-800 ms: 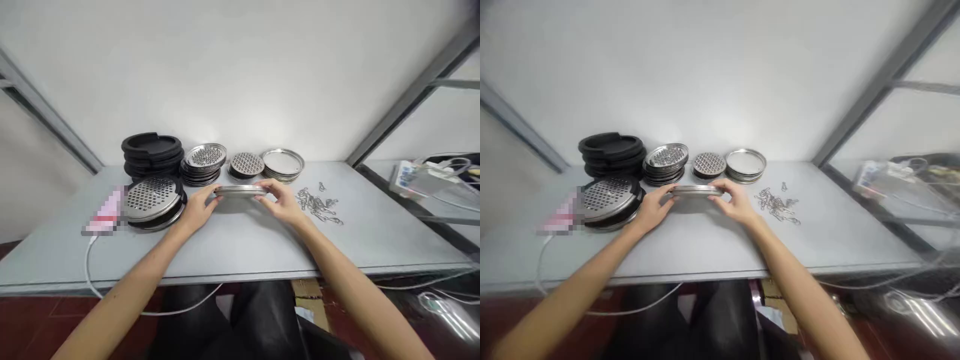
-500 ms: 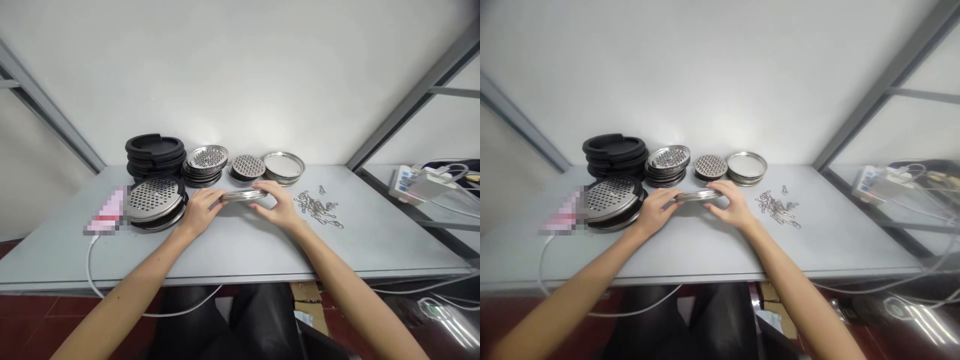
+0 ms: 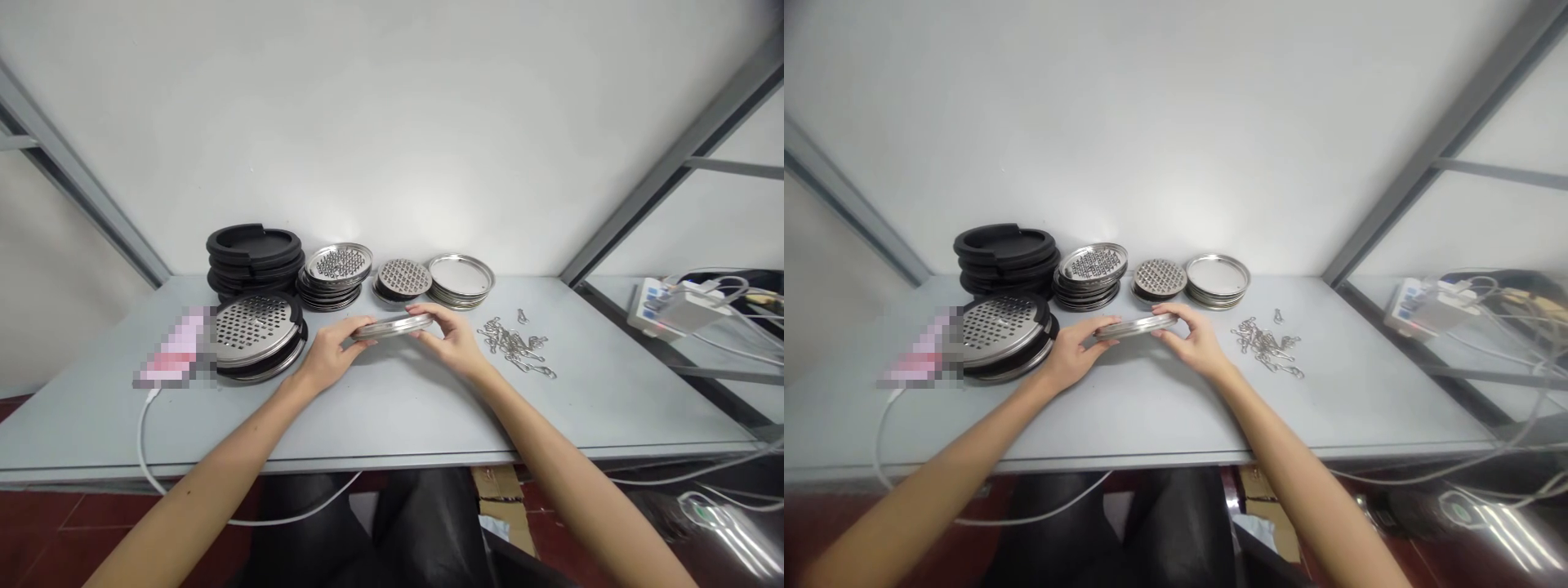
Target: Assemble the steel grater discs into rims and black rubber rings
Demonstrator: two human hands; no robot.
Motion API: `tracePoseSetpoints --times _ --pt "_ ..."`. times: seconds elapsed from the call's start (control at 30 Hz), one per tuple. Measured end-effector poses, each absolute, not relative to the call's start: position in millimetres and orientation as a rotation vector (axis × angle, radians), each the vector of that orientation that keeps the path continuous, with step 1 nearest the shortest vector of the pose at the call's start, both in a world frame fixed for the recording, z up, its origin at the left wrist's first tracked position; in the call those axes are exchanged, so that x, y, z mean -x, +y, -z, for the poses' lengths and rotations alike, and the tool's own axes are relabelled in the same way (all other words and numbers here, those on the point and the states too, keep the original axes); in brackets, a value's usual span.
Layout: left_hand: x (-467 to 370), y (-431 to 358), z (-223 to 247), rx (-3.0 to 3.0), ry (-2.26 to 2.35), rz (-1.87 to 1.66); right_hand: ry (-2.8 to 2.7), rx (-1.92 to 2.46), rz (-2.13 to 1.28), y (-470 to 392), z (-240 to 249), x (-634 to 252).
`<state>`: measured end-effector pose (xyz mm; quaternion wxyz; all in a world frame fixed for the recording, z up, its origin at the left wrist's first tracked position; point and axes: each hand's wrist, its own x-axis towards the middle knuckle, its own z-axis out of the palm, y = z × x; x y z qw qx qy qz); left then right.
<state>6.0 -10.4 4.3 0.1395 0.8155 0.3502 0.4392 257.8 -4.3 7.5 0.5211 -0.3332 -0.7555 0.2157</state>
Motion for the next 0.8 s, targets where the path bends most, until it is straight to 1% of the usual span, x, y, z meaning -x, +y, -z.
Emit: tracePoseSetpoints --times 0.1,0.2,0.33,0.53,0.63,0.8 --pt "-4 -10 -2 -2.485 0.972 -1.283 -1.898 0.812 -0.269 -7 -10 -257" --pt "-3 -10 -1 -2.621 0.998 -1.23 -1.997 0.772 -0.153 -9 -8 -254" --pt "-6 -10 -1 -2.613 1.062 -1.203 -2.08 0.699 -0.193 -6 -3 -254" --pt "-4 -6 -3 -2.421 1.194 -1.171 -2.013 0.817 -0.374 -1 -4 -264" --pt "0 -4 -1 -2.409 1.176 -1.149 -2.037 0.856 -0.453 0 -6 -268" --pt "0 -6 0 -2.47 1.107 -1.19 -2.077 0.827 -0.317 -2 -7 -266"
